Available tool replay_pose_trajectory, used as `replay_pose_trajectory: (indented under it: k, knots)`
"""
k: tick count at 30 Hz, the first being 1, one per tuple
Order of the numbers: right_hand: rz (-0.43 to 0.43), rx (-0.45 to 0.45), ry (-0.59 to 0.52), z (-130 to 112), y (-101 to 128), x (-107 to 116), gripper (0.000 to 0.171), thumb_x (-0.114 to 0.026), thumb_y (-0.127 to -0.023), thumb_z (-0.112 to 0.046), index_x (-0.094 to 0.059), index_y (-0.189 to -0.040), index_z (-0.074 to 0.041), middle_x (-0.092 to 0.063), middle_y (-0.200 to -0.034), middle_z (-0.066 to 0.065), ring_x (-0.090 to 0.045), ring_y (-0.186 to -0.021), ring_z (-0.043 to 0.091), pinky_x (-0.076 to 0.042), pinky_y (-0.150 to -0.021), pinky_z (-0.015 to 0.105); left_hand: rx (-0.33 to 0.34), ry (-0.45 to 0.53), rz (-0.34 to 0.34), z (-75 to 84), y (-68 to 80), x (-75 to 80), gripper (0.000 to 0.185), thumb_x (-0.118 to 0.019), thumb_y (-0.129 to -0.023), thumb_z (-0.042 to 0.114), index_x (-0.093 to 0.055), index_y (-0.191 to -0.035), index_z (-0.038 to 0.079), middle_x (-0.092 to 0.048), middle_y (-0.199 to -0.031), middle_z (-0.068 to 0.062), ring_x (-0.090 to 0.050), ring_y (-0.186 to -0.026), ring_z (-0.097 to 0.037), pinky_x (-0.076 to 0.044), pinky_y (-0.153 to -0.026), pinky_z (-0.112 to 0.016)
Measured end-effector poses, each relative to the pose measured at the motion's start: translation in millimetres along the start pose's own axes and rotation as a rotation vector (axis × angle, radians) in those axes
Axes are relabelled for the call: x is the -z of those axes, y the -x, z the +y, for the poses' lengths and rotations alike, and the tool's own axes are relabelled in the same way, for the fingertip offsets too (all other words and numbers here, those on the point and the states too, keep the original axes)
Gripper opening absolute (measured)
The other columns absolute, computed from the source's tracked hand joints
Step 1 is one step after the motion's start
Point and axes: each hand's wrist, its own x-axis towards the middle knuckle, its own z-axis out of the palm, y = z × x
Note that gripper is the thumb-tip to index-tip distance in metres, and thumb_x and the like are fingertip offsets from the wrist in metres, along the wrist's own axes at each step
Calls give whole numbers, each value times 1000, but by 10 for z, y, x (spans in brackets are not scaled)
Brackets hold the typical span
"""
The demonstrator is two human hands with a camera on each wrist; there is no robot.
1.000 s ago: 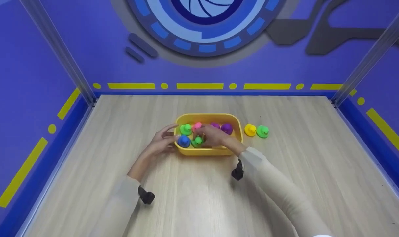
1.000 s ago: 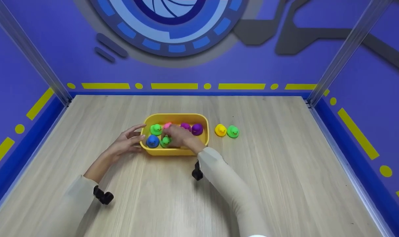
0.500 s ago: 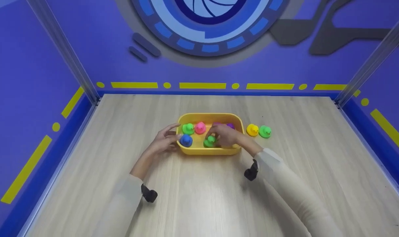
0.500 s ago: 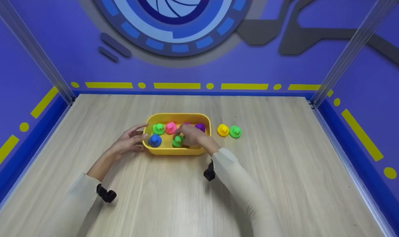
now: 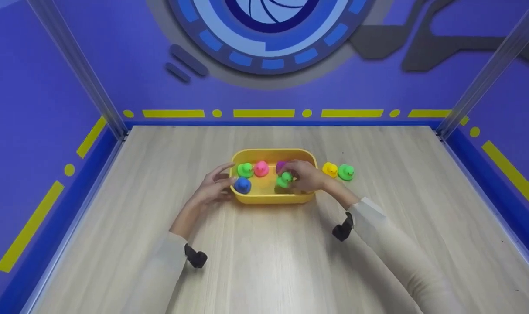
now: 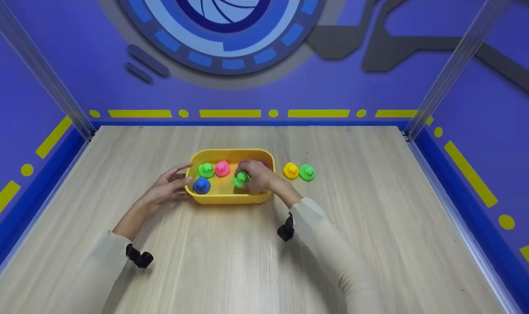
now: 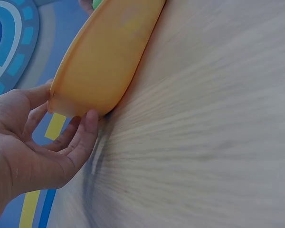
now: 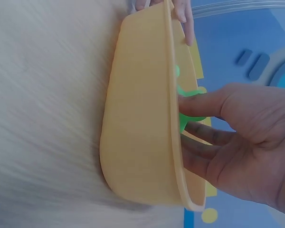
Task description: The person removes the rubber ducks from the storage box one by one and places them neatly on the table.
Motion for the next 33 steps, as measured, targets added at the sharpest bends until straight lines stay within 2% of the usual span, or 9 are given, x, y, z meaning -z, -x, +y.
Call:
replay_pose_trajectory:
  k: [5,12,17,21,26,30,33]
  knots:
    - [18,14,8,45,70,67,33,-72,-87,5,-66,-120,4,-66,-121,21,-57,-111,34,-51,-104,52,-11,-29,-3,-1,5,-6,56,-69,-99,25,-48,-151,31,-50,-147,-15,-64,-95,-20,-61,-80,-32]
    - [85,2,-57,104,176,187,33,-71,-84,8,-67,-117,5,-65,-114,22,-56,-104,33,-54,-90,47,20,10,-3,-10,-5,-26,56,-69,-99,24,-49,-150,34,-47,-149,-13,-62,-102,-23,-60,-87,-33]
    - [84,36,-120,121,303,271,38,-66,-85,14,-64,-123,9,-64,-118,26,-59,-108,37,-56,-96,57,27,49,-15,13,7,-15,56,-69,-99,22,-49,-150,33,-45,-150,-12,-62,-104,-25,-59,-93,-37]
    - [141,45,-103,144,421,319,35,-64,-87,14,-64,-122,10,-63,-118,28,-61,-109,43,-57,-94,56,13,86,-38,5,7,13,57,-69,-98,19,-49,-150,31,-44,-150,-13,-62,-107,-26,-58,-98,-39]
    - [239,22,-108,216,567,406,33,-64,-87,16,-64,-120,12,-61,-118,31,-61,-110,44,-56,-96,56,-24,55,-78,21,-7,-3,56,-67,-100,18,-47,-151,27,-42,-153,-13,-61,-117,-28,-55,-103,-41]
    - [270,-19,-156,252,623,454,34,-61,-88,17,-62,-121,13,-59,-119,32,-59,-112,45,-52,-101,61,-44,31,-85,26,-8,18,56,-64,-102,19,-45,-154,25,-39,-155,-14,-60,-120,-29,-53,-106,-44]
    - [288,-83,-164,291,669,491,34,-59,-89,17,-61,-123,12,-57,-120,32,-59,-115,46,-51,-102,61,-61,42,-85,33,-29,36,54,-61,-104,23,-44,-155,23,-37,-155,-14,-59,-118,-27,-52,-106,-45]
